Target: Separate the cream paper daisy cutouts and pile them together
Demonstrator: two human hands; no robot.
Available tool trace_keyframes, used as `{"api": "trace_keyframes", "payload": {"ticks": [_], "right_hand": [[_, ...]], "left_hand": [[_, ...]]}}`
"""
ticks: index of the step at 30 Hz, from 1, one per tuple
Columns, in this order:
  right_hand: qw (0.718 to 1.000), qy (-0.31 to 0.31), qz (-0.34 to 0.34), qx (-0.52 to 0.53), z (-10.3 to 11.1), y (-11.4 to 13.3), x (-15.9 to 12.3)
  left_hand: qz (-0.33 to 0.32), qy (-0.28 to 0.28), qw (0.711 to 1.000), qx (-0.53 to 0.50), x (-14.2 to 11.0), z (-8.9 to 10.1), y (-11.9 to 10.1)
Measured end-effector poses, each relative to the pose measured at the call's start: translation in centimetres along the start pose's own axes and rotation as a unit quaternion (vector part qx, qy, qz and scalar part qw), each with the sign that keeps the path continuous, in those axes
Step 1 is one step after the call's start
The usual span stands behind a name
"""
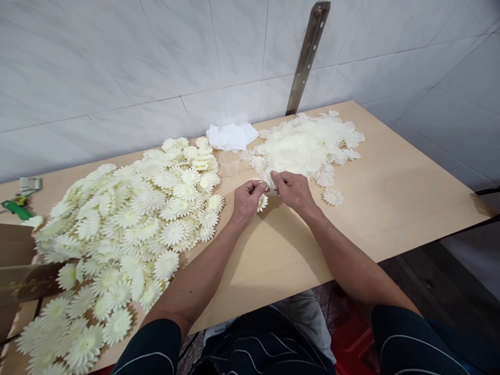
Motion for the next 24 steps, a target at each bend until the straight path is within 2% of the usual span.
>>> {"api": "trace_keyframes", "payload": {"ticks": [4,9,12,15,17,24], "right_hand": [[1.0,-0.018,0.012,-0.006,0.3,0.0,0.0],[0.989,-0.108,0.099,0.017,2.2,1.4,-0.9],[0.987,-0.074,0.142,0.012,1.5,2.0,-0.9],[0.991,-0.026,0.13,0.013,0.4,1.4,-0.3],[0.993,-0.017,0.115,0.014,0.0,0.9,0.0],[0.996,-0.056,0.057,0.051,0.9,0.0,0.0]], "left_hand": [[0.002,0.003,1.0,0.01,0.0,0.0,-0.1],[0.009,-0.025,0.999,0.035,-0.2,0.5,-0.4],[0.004,-0.028,0.998,0.051,-0.2,0.7,-0.5],[-0.019,-0.022,0.998,0.047,-0.1,0.6,-0.8],[-0.029,-0.017,0.998,0.044,-0.1,0.5,-0.8],[-0.007,-0.014,0.999,0.036,0.0,0.4,-0.2]]}}
Point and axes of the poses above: each hand's wrist, its own x-axis towards the middle knuckle, its own z-axis out of the back of the hand, y = z × x, the point moved 10 cm from there along x, towards the middle knuckle, and after that the axes turned 13 degrees about y, right-handed, at the moved point
